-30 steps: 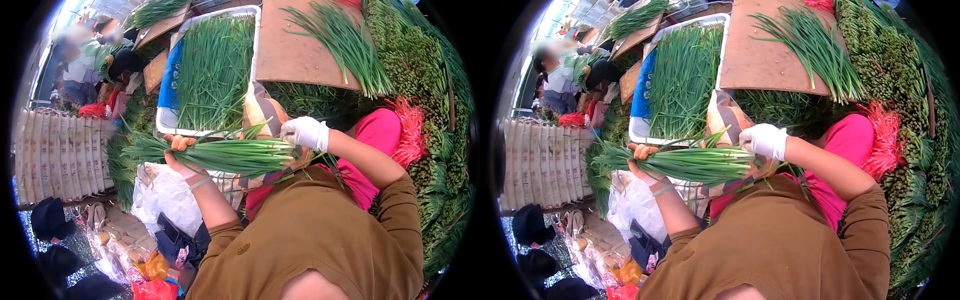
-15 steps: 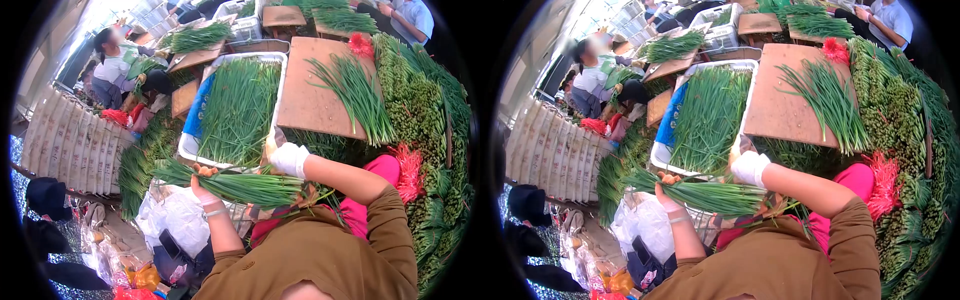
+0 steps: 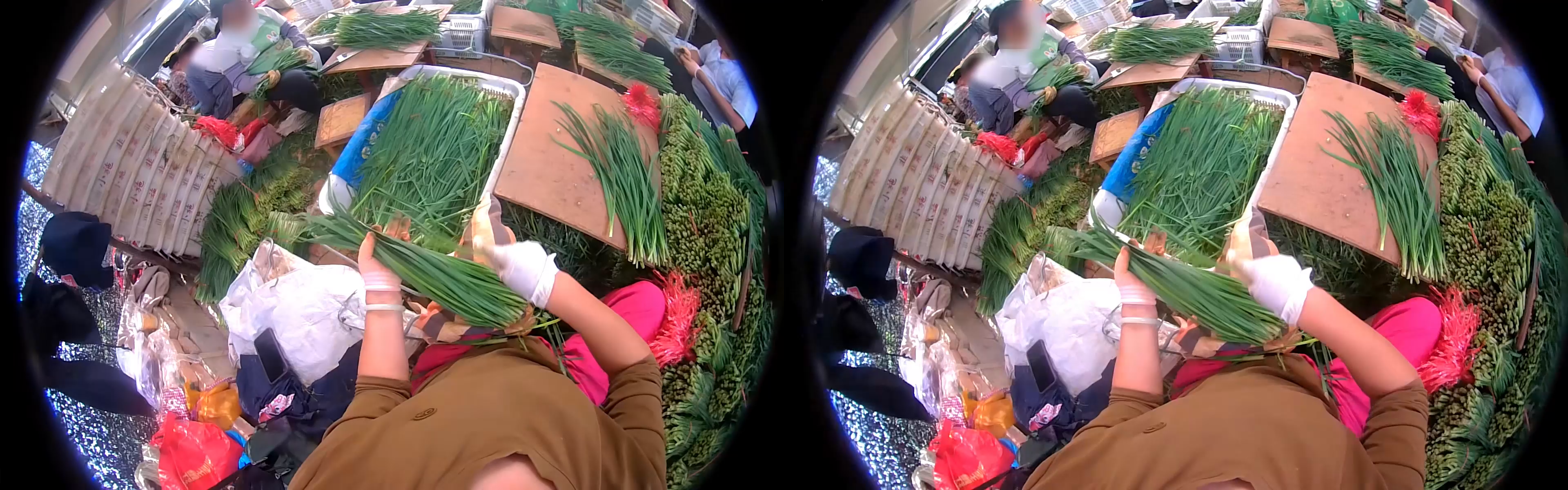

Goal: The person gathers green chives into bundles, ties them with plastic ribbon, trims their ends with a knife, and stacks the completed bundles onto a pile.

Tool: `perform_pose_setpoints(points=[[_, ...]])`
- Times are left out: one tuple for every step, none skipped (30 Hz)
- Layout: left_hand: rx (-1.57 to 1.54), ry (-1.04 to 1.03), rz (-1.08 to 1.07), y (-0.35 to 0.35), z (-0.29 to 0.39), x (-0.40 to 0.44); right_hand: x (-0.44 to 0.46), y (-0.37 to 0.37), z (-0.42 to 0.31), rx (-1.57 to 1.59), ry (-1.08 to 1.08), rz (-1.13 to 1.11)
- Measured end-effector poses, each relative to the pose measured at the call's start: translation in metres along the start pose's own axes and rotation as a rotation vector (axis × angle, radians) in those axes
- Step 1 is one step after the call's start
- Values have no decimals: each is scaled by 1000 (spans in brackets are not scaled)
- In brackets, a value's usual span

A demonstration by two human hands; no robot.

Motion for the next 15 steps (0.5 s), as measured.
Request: perform_pose_setpoints(points=[[15,-15,9,-7,2,-3,-6,-6,-8,-24,27,-108],[33,-32,15,-6,4,-3,-14,-6,-10,-28,22,-155],[47,-49,17,-5,5,-2,-21,-6,-8,-39,37,-175],[58,-67,14,-5,5,1,-27,-4,-2,-56,51,-191],[69,-64,-9,-7,4,4,-29,-1,2,-74,64,-205],[81,-58,-34,-15,5,4,-25,15,0,-160,4,-265],[96,-52,-59,-24,5,5,-22,24,7,-54,33,-107],[-20,5,-125,-36,-1,3,-15,40,5,5,41,32],[-6,25,-146,-53,-6,0,-7,55,0,63,52,172],[9,42,-168,-70,-11,-1,0,53,-1,140,-19,119],[25,59,-189,-88,-18,-3,5,39,6,198,-43,135],[94,59,-200,-115,-26,-8,11,36,0,334,-43,172],[133,65,-177,-132,-37,-6,18,38,-8,470,-39,209],[205,51,-172,-161,-46,-10,21,43,-12,426,-48,221],[276,36,-166,-191,-55,-14,24,51,-17,382,-57,233]])
Point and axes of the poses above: each hand's wrist, its own x-axis towards the middle knuckle, its own y-axis out of the back of the hand, z = x × y, the point moved 9 cm from there along x, towards the middle knuckle, and after that the axes turned 7 degrees about z, right-handed, at the moved point
